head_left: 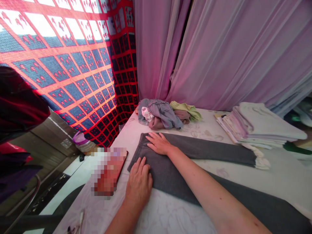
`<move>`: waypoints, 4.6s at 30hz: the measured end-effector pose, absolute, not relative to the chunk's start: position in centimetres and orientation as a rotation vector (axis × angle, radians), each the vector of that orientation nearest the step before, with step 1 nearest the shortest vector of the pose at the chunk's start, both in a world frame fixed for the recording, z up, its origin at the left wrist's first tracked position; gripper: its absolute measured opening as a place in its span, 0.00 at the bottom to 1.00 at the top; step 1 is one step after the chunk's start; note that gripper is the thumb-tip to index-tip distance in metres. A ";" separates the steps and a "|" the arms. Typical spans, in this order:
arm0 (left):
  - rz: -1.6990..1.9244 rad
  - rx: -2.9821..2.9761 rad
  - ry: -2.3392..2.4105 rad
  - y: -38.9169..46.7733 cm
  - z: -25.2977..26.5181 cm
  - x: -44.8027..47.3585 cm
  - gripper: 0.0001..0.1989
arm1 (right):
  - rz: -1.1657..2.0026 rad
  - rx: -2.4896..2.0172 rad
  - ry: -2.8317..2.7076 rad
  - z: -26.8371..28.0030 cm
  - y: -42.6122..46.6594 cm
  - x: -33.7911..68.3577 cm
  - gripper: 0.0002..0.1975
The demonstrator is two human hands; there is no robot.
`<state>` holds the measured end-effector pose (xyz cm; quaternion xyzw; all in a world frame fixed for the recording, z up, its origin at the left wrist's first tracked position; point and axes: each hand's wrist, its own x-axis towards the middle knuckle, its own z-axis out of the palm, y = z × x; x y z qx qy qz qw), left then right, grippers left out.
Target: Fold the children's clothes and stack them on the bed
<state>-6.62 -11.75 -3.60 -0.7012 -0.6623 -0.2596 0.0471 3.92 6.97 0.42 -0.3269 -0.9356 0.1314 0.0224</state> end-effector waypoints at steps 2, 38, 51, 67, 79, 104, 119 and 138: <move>-0.786 -2.143 -2.014 -11.7 -3.5 -6.7 0.10 | 0.418 -1.047 -2.901 0.5 7.1 3.6 0.28; -0.775 -2.214 -1.795 -10.9 -3.6 -8.4 0.09 | 0.251 -1.858 -2.454 0.5 6.1 25.2 0.28; -0.658 -2.257 -1.806 -11.2 -3.2 -8.6 0.18 | 0.037 -1.277 -2.254 -1.6 -4.1 30.0 0.15; -0.514 -2.442 -1.667 -12.0 -0.6 -7.3 0.30 | 0.127 -1.407 -2.126 -2.5 -5.7 30.3 0.18; -0.530 -2.542 -1.506 -12.9 0.4 -5.9 0.15 | 0.157 -1.443 -2.049 -2.0 -5.8 30.2 0.18; -0.226 -2.689 -1.656 -11.8 2.5 -9.7 0.21 | 0.059 -1.470 -2.442 -2.0 -12.0 40.3 0.24; -0.078 -2.434 -1.924 3.1 7.9 -11.8 0.20 | -0.137 -2.152 -2.443 9.0 4.4 37.3 0.20; -0.387 -2.542 -1.941 2.8 8.6 -11.8 0.18 | -0.115 -2.098 -2.452 9.4 3.5 39.0 0.17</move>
